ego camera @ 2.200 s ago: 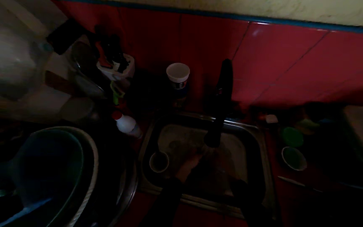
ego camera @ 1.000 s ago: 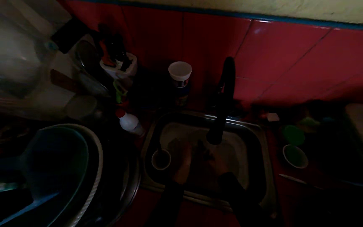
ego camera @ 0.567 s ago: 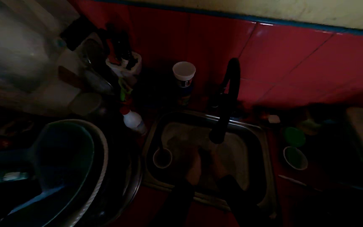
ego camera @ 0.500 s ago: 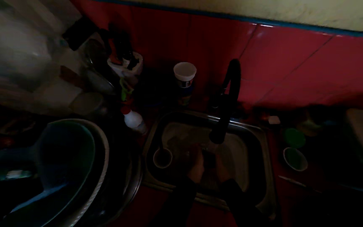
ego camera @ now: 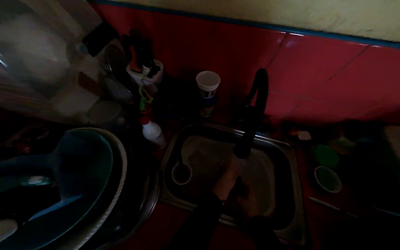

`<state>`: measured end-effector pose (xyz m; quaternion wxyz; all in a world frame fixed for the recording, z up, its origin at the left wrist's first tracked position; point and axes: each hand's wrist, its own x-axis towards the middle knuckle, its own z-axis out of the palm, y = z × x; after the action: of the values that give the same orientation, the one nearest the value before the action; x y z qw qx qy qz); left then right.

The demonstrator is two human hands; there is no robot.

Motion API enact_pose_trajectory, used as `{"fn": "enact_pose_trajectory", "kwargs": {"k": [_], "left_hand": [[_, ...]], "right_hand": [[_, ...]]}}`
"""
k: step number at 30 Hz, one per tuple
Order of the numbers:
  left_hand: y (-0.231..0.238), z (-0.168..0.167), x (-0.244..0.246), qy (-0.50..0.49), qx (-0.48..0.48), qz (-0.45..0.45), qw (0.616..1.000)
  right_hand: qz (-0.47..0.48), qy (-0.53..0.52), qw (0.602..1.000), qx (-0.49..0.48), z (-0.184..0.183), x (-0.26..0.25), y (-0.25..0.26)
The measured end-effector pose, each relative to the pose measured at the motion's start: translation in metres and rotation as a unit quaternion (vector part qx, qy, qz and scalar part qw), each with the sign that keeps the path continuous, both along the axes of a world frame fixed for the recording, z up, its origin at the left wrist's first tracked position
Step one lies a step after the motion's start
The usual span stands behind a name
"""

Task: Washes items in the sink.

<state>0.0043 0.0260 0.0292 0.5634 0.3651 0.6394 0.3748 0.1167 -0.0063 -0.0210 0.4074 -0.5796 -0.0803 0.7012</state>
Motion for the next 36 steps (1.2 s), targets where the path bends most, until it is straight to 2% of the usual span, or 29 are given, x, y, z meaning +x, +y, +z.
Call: {"fn": "enact_pose_trajectory", "kwargs": {"k": [3,4,6,8,11,14,16,18,19,21,22,24,25,26,28,29,31,32,34,36], "left_hand": [[-0.023,0.017,-0.02,-0.141,-0.003,0.099,0.985],[-0.023,0.025,-0.026,-0.136,-0.011,0.165,0.977],[-0.025,0.042,-0.044,-0.039,-0.014,0.258,0.965],[-0.027,0.042,-0.068,0.053,-0.01,0.329,0.943],[-0.028,0.039,-0.107,0.145,0.005,0.404,0.903],[-0.027,0.034,-0.142,0.257,0.047,0.453,0.852],[-0.012,0.026,-0.166,0.289,0.091,0.504,0.809],[0.001,0.015,-0.185,0.281,0.122,0.547,0.779],[0.005,0.017,-0.19,0.252,0.118,0.563,0.779],[0.001,0.054,-0.191,0.172,0.051,0.544,0.82],[-0.002,0.064,-0.188,0.16,0.051,0.538,0.826],[0.001,0.042,-0.182,0.227,0.144,0.571,0.776],[-0.005,0.058,-0.181,0.194,0.116,0.546,0.807],[-0.009,0.075,-0.181,0.156,0.082,0.529,0.83],[-0.012,0.088,-0.182,0.134,0.07,0.525,0.838],[-0.013,0.089,-0.182,0.136,0.074,0.524,0.838],[-0.012,0.088,-0.181,0.157,0.081,0.528,0.831],[-0.011,0.088,-0.181,0.164,0.085,0.529,0.828],[-0.013,0.085,-0.183,0.177,0.091,0.518,0.832],[-0.014,0.061,-0.187,0.213,0.139,0.511,0.821]], "right_hand": [[-0.014,0.075,0.997,0.01,-0.004,-0.013,0.018],[-0.009,0.081,0.996,0.022,-0.005,-0.017,0.024],[0.001,0.105,0.994,0.039,-0.002,-0.026,0.036],[0.017,0.121,0.991,0.053,0.007,-0.034,0.044],[0.016,0.138,0.99,0.0,0.022,-0.044,0.053],[0.056,0.098,0.993,-0.02,0.024,-0.043,0.061],[0.073,0.093,0.992,-0.031,0.023,-0.047,0.07],[0.107,0.07,0.992,0.012,0.02,-0.046,0.074],[0.122,0.033,0.991,0.032,0.023,-0.047,0.075],[0.175,-0.034,0.981,0.083,0.03,-0.045,0.074],[0.205,-0.071,0.971,0.101,0.035,-0.045,0.074],[0.293,-0.162,0.935,0.12,0.051,-0.043,0.072],[0.34,-0.204,0.909,0.131,0.062,-0.041,0.069],[0.336,-0.221,0.907,0.126,0.064,-0.042,0.069],[0.348,-0.249,0.895,0.125,0.061,-0.038,0.072],[0.385,-0.275,0.87,0.139,0.06,-0.031,0.076],[0.466,-0.356,0.788,0.187,0.063,-0.015,0.09],[0.485,-0.379,0.759,0.211,0.078,-0.011,0.096],[0.481,-0.437,0.716,0.257,0.107,-0.009,0.111],[0.422,-0.52,0.66,0.34,0.1,0.0,0.135]]}}
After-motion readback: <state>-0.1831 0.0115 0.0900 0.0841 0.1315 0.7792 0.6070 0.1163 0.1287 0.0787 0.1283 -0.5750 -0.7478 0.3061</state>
